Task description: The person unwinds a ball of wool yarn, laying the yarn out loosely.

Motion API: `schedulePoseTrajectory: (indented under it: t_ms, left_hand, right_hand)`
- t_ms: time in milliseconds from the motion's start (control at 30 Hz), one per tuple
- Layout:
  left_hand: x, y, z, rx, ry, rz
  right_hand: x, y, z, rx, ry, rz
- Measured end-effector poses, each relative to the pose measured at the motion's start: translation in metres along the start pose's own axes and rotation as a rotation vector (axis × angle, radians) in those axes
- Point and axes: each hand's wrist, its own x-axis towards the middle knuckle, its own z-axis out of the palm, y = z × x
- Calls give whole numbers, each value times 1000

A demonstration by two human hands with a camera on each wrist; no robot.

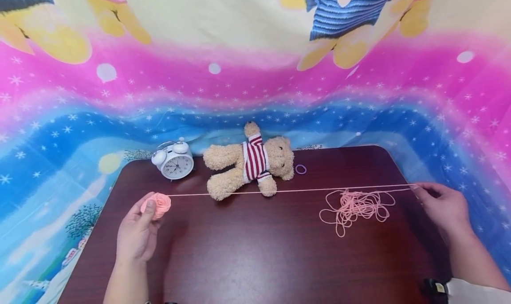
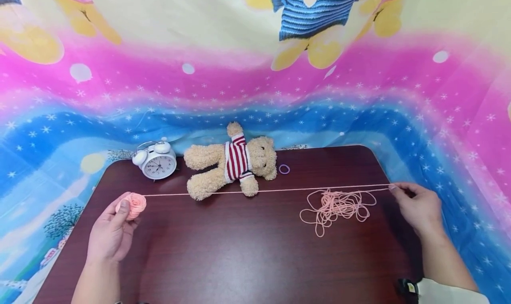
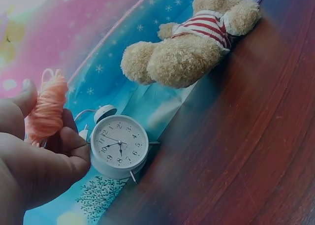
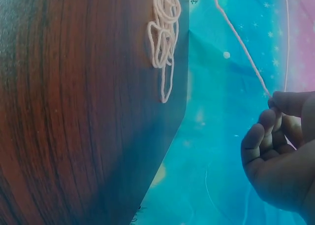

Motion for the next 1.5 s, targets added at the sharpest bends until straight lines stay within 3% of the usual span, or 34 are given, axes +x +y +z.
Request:
schedulePoseTrajectory:
  t_ms: [133,267,400,600,733,933,1133,1400,1500]
  left_hand:
    - [1,1,-2,-3,-2,-14]
    - [3,3,-2,-7,43,-41]
    - [5,5,-3,-56,98,-53]
    - [7,7,-4,-126,130,-51]
    - [8,7,-3,-139,113,-31]
    - [6,4,-1,-163,29,13]
    - [5,2,3,-142,8,1]
    - [3,-1,9,-163,-41,9]
    - [2,-2,10,-148,-44,0]
  right_hand:
    - [0,1,-1,-2,10,15]
    - [0,2,-1,-6,6,35]
    - [1,6,-1,-7,0,46]
    - [1,5,2,-20,-6,36]
    - [0,1,10,-41,-30,-20]
    - [-3,-7,30,-51,-71,-133]
    - [-6,-19,50,-103,-86,-295]
    - [-16,-47,66,-113,-233,-394]
    - [-18,-52,69,-101,-266,-391]
